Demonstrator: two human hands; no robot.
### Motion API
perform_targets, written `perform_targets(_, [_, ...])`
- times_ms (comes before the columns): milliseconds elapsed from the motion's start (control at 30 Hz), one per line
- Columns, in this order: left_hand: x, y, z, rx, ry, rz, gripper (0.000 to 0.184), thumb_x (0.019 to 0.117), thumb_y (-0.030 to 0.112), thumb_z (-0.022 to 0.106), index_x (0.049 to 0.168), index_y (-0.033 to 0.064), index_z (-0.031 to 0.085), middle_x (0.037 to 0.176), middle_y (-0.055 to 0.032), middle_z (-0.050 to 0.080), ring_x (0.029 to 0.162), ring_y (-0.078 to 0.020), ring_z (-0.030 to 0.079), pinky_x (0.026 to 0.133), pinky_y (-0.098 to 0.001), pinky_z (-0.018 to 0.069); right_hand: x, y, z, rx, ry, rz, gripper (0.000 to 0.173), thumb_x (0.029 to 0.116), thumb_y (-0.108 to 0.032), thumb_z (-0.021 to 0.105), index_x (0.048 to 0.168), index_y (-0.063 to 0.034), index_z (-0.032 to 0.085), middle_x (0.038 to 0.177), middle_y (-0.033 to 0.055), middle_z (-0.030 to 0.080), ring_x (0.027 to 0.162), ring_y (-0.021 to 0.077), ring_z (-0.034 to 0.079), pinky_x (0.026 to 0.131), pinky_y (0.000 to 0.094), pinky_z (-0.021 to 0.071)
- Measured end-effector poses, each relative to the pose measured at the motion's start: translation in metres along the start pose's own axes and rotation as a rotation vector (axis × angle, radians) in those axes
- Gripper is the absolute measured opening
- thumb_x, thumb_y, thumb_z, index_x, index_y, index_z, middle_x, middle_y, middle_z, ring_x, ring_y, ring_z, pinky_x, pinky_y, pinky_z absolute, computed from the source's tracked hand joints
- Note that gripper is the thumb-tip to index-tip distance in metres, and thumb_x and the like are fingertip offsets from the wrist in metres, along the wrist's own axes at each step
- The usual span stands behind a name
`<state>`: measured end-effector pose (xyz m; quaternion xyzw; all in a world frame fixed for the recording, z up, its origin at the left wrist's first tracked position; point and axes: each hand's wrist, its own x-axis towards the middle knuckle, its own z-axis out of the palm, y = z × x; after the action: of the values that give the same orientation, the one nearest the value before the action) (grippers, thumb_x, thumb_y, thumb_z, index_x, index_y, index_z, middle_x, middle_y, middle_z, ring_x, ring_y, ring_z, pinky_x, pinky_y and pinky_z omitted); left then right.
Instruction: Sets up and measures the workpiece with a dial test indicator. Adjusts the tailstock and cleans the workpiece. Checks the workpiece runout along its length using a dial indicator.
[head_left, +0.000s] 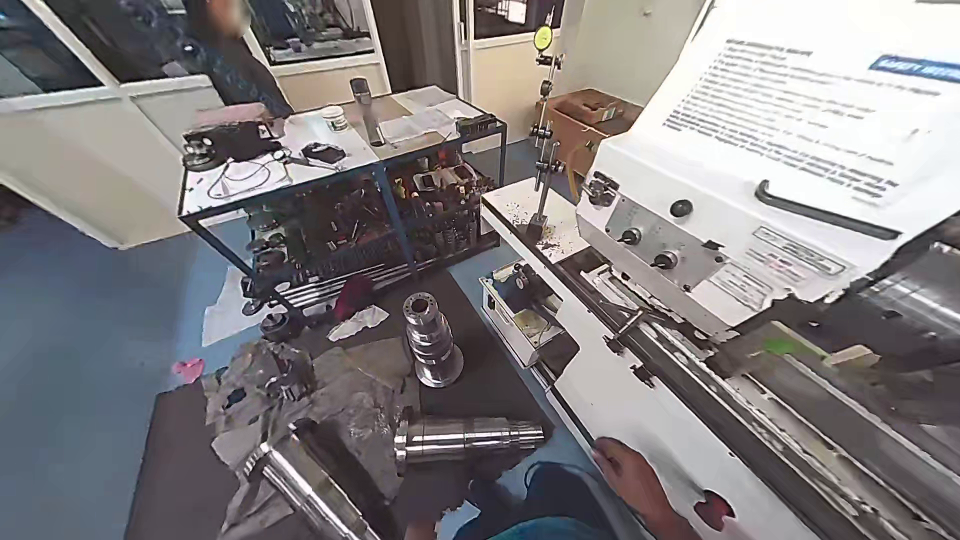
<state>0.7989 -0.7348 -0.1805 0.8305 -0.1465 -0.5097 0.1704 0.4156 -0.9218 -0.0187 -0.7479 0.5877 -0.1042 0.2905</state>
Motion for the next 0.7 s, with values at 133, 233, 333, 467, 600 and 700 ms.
perform_targets(133, [0.066, 0.182, -0.037, 0.055, 0.047, 0.410, 0.041, 0.1065, 0.029, 0.055, 0.126, -0.0064, 0.064, 0.115, -0.0282, 0.069, 0.108, -0.0411, 0.067, 0.098, -0.0575, 0.0510, 0.139, -0.101, -0.019, -0.097, -0.156, -0.021, 0.050, 0.1075, -0.043, 0.047, 0.134, -0.0046, 0.064, 0.124, 0.0196, 0.068, 0.116, 0.0359, 0.066, 0.102, 0.0561, 0.0498])
perform_targets(233, [0.044, 0.314, -0.066, -0.155, -0.003, 0.615, 0.036, 0.1083, 0.020, 0.050, 0.128, -0.0086, 0.061, 0.114, -0.0246, 0.069, 0.100, -0.0308, 0.069, 0.092, -0.0475, 0.0555, 0.228, -0.143, -0.035, 0.049, 0.049, -0.017, 0.040, 0.1066, -0.033, 0.051, 0.123, -0.0008, 0.068, 0.108, 0.0199, 0.072, 0.101, 0.0353, 0.070, 0.093, 0.0561, 0.0540])
perform_targets(333, [0.012, 0.389, -0.077, -0.340, -0.108, 0.741, 0.032, 0.1087, 0.015, 0.049, 0.128, -0.0086, 0.059, 0.110, -0.0189, 0.071, 0.091, -0.0196, 0.070, 0.083, -0.0363, 0.0578, 0.295, -0.161, -0.044, 0.271, 0.232, 0.043, 0.036, 0.1055, -0.030, 0.057, 0.117, 0.0016, 0.069, 0.104, 0.0213, 0.072, 0.094, 0.0357, 0.071, 0.088, 0.0586, 0.0555])
perform_targets(467, [0.003, 0.444, -0.079, -0.399, -0.280, 0.801, 0.026, 0.1075, 0.011, 0.051, 0.122, -0.0075, 0.062, 0.103, -0.0158, 0.073, 0.085, -0.0178, 0.071, 0.079, -0.0339, 0.0583, 0.378, -0.168, -0.054, 0.429, 0.348, 0.223, 0.038, 0.1033, -0.033, 0.059, 0.113, 0.0022, 0.070, 0.100, 0.0206, 0.072, 0.089, 0.0340, 0.071, 0.085, 0.0571, 0.0559])
perform_targets(600, [0.025, 0.515, -0.080, -0.340, -0.411, 0.845, 0.026, 0.1069, 0.012, 0.053, 0.123, -0.0048, 0.063, 0.107, -0.0160, 0.072, 0.089, -0.0208, 0.071, 0.084, -0.0376, 0.0588, 0.457, -0.165, -0.050, 0.497, 0.431, 0.347, 0.045, 0.1034, -0.036, 0.059, 0.125, 0.0025, 0.066, 0.107, 0.0222, 0.072, 0.095, 0.0346, 0.070, 0.090, 0.0554, 0.0547])
perform_targets(700, [0.041, 0.584, -0.082, -0.235, -0.495, 0.957, 0.029, 0.1077, 0.019, 0.052, 0.130, 0.0027, 0.060, 0.112, -0.0119, 0.071, 0.090, -0.0180, 0.069, 0.082, -0.0368, 0.0574, 0.499, -0.158, -0.042, 0.508, 0.498, 0.356, 0.042, 0.1040, -0.034, 0.059, 0.126, 0.0013, 0.066, 0.115, 0.0232, 0.071, 0.107, 0.0358, 0.069, 0.099, 0.0557, 0.0516])
